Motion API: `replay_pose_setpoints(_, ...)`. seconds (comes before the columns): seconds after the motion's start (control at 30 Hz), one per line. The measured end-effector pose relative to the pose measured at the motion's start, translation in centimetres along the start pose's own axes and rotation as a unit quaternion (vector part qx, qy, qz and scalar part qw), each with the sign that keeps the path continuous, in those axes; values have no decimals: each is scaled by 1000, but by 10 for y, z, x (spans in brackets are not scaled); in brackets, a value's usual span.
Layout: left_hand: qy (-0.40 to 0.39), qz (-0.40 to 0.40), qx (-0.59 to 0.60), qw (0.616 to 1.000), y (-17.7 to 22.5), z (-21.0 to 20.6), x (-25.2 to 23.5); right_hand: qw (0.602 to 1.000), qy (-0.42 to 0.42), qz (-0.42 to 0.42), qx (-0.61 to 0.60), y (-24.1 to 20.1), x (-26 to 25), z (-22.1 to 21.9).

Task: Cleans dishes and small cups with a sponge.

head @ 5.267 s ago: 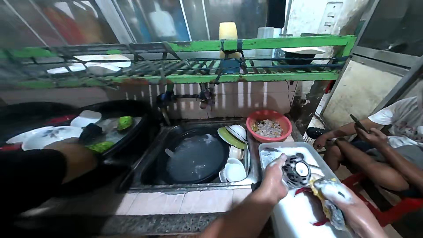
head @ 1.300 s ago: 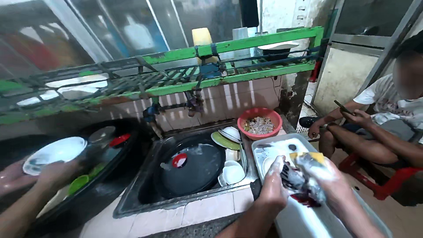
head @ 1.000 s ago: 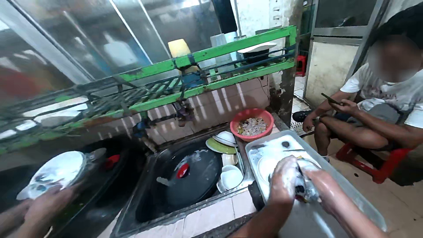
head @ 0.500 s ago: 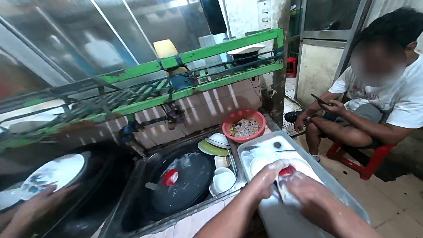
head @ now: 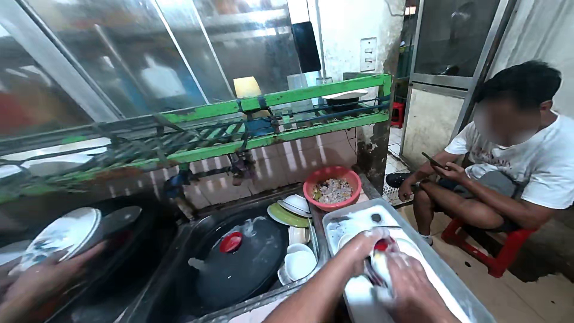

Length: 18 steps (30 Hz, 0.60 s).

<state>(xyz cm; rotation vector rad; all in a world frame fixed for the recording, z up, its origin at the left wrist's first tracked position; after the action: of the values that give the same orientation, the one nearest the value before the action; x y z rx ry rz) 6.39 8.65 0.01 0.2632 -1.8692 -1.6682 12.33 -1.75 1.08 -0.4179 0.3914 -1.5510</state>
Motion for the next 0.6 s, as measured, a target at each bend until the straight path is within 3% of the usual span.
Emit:
replay_pose_setpoints(0.03,-38,54,-25,998,0,-1,1,995,5,45,85,-2,4,-3)
replay_pose_setpoints(0.1,-57,99,-65,991,2,0,3,993,-27,52,107,5,1,-4)
replay_pose_setpoints(0.17,-30,84,22,996,2,4,4,998,-35,-14,-52,14,-1,13)
replay_pose_setpoints(0.2,-16,65,100,993,-1,5,4,981,8,-33,-193,22,0,23)
replay_pose_setpoints(0.27,-14,17,244,970,-7,-1,6,885,65,-72,-455,35,0,31)
replay_pose_setpoints(0.33,11,-45,365,930,-9,-12,8,808,58,-105,-577,44,0,27)
replay_pose_setpoints(0.37,45,-73,417,905,-8,-14,8,809,43,-132,-571,51,1,22)
replay_pose_setpoints(0.47,165,-120,464,862,-10,-1,13,890,5,-227,-397,82,4,9)
replay_pose_setpoints(0.6,273,-126,323,897,-11,12,22,900,129,-176,-378,73,15,31)
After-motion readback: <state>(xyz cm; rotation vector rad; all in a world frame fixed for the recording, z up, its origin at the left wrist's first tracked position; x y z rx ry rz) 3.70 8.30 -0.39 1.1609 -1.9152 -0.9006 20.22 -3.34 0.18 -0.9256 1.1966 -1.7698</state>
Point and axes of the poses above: each hand's wrist, its own x-axis away from the middle knuckle, its own z-axis out of the back of the hand, y = z × x, the point moved 6 cm from there along -x, towards the middle knuckle, and after that the axes turned 8 degrees about -y, right-handed, at the moved point
